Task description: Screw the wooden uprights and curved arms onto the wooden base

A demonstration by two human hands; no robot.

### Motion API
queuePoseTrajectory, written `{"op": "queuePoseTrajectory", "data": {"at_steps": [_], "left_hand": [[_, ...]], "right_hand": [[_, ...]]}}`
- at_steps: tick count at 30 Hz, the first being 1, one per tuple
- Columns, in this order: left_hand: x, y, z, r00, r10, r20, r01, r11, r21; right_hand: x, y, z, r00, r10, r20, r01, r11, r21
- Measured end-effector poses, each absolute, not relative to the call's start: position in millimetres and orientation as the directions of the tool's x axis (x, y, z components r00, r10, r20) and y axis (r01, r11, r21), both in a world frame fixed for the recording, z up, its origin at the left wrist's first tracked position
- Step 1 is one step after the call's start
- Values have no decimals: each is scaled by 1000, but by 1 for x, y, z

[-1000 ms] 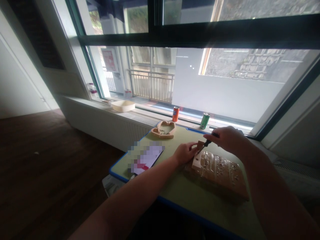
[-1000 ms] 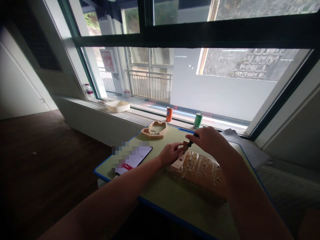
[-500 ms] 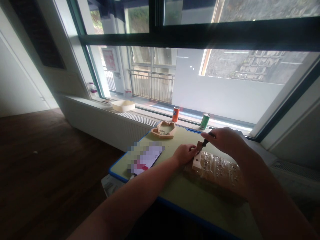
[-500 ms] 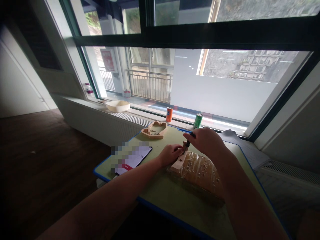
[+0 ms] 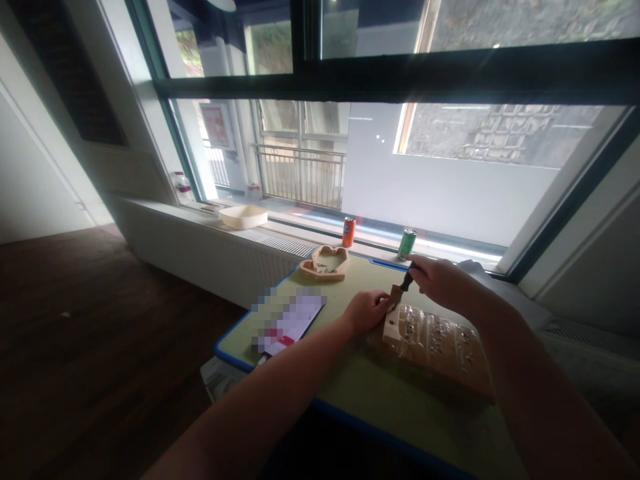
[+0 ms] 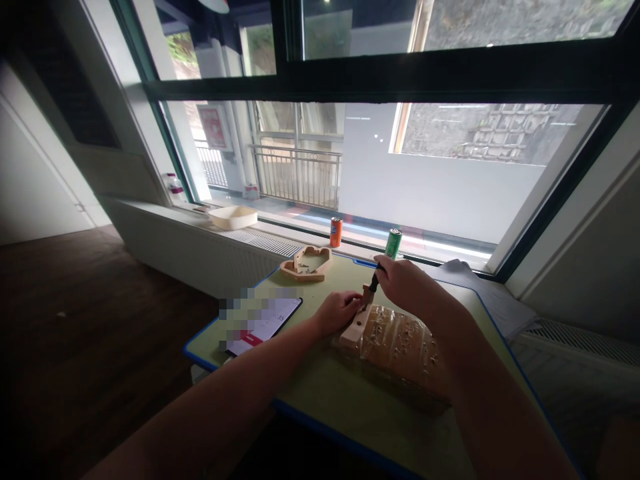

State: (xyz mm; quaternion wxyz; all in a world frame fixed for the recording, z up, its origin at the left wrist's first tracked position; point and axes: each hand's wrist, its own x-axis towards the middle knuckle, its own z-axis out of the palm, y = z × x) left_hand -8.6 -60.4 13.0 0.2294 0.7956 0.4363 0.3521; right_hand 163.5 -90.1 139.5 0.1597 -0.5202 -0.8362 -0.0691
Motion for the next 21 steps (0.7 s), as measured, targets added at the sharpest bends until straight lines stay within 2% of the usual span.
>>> {"op": "queuePoseTrajectory", "data": {"at_steps": [6,11,16,18,21], "left_hand": [[-8,-59,11,369,851,372,525,-522,673],[-9,-58,11,377,849,370,533,-526,663],[-9,-58,10,385,845,372,534,-533,657],[-8,-58,10,378,847,373,535,-529,659],[-7,-58,11,370,851,374,534,-524,664]], "right_hand": [[165,-93,145,-374,843,386,922,382,57],[160,-89,133,-435,807,399,872,489,-40],[164,-88,131,-429,843,324,880,471,-61],[166,-91,136,-396,867,302,905,424,-30],[163,-96,143,-365,874,322,930,359,79]]}}
